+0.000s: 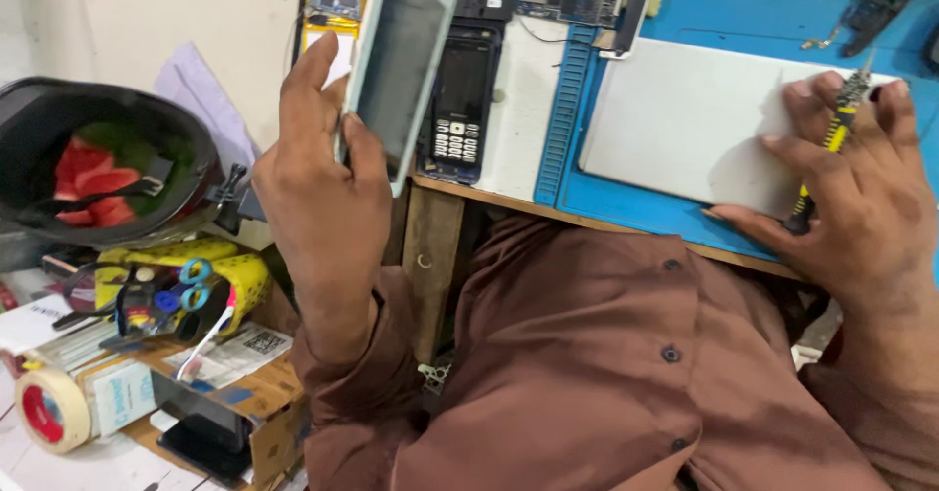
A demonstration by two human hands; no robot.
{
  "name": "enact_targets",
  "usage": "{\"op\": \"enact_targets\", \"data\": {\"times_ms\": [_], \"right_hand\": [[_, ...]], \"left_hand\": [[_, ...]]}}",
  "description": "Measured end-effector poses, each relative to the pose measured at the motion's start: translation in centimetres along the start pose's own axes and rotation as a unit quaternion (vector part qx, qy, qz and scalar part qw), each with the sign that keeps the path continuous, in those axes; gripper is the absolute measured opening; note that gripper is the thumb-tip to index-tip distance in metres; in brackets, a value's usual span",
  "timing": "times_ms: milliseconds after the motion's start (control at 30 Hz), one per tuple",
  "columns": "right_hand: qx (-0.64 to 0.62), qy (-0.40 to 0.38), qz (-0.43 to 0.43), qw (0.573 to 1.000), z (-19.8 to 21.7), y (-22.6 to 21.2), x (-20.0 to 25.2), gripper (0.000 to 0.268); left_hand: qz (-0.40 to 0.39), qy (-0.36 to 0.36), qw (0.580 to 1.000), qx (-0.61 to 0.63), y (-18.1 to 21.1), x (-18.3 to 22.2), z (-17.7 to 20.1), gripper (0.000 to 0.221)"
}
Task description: The person uses a screwdriver to remove screws from a disassembled tablet, then handles the tablet's back cover and screen assembly. The person places the back cover aside and continues to manipulate the tablet components on a blue workbench.
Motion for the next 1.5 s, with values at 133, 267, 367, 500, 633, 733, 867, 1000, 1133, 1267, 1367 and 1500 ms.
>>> {"op": "enact_targets", "data": {"times_ms": [133,267,367,500,633,733,867,1000,1133,1267,1367,1500], "right_hand": [[0.006,-0.004,0.010,1.000,-0.7,0.6,0.6,0.066],[-0.026,0.004,-0.014,1.000,-2.2,1.2,1.8,0.074],[-0.083,0.000,-0.057,0.995,-3.2,1.7,2.7,0.076],[-0.091,0.032,-0.010,0.995,-3.7,1.9,3.2,0.075],[-0.114,-0.088,-0.166,0.975,-3.7,1.4,2.8,0.085],[-0.121,0.044,-0.021,0.991,-2.2,0.3,1.6,0.067],[-0.049,0.024,0.009,0.998,-0.8,-0.9,-0.1,0.070],[-0.114,0.027,-0.021,0.993,-0.2,-1.7,-0.8,0.066],[-0.111,0.027,-0.018,0.993,0.0,-2.0,-0.9,0.067],[-0.088,0.034,-0.006,0.996,0.0,-1.7,-0.6,0.066],[-0.084,0.022,-0.012,0.996,-0.3,-1.4,0.0,0.067],[-0.082,0.023,0.001,0.996,-0.5,-0.8,0.4,0.069]], "left_hand": [[-0.031,0.062,0.994,-0.088,-1.9,-0.4,-0.7,0.052],[-0.046,0.106,0.987,-0.115,-4.3,-0.4,-1.0,0.046],[-0.027,0.145,0.979,-0.139,-6.2,-0.7,-1.3,0.044],[0.029,0.168,0.968,-0.185,-8.7,-1.9,-2.7,0.044],[0.115,0.127,0.955,-0.243,-11.1,-3.1,-5.3,0.042],[0.027,0.217,0.947,-0.235,-11.5,-2.5,-7.2,0.047],[-0.019,0.230,0.947,-0.225,-12.4,-1.9,-9.0,0.048],[-0.049,0.190,0.951,-0.238,-13.7,-2.2,-10.7,0.040],[-0.055,0.150,0.957,-0.241,-13.8,-1.7,-11.5,0.029],[-0.046,0.093,0.966,-0.239,-12.2,-0.7,-11.8,0.025],[-0.045,0.068,0.967,-0.240,-11.6,-0.3,-11.8,0.023],[-0.034,0.062,0.969,-0.236,-11.9,-0.1,-12.4,0.023]]}}
Point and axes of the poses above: each hand's wrist, its own x-axis away from the middle knuckle, its own z-axis out of the back of the hand, y = z × x, the point moved 1 cm from there along -x, towards the middle knuckle, and after that the axes turned 5 degrees about y, right-handed, at the moved point
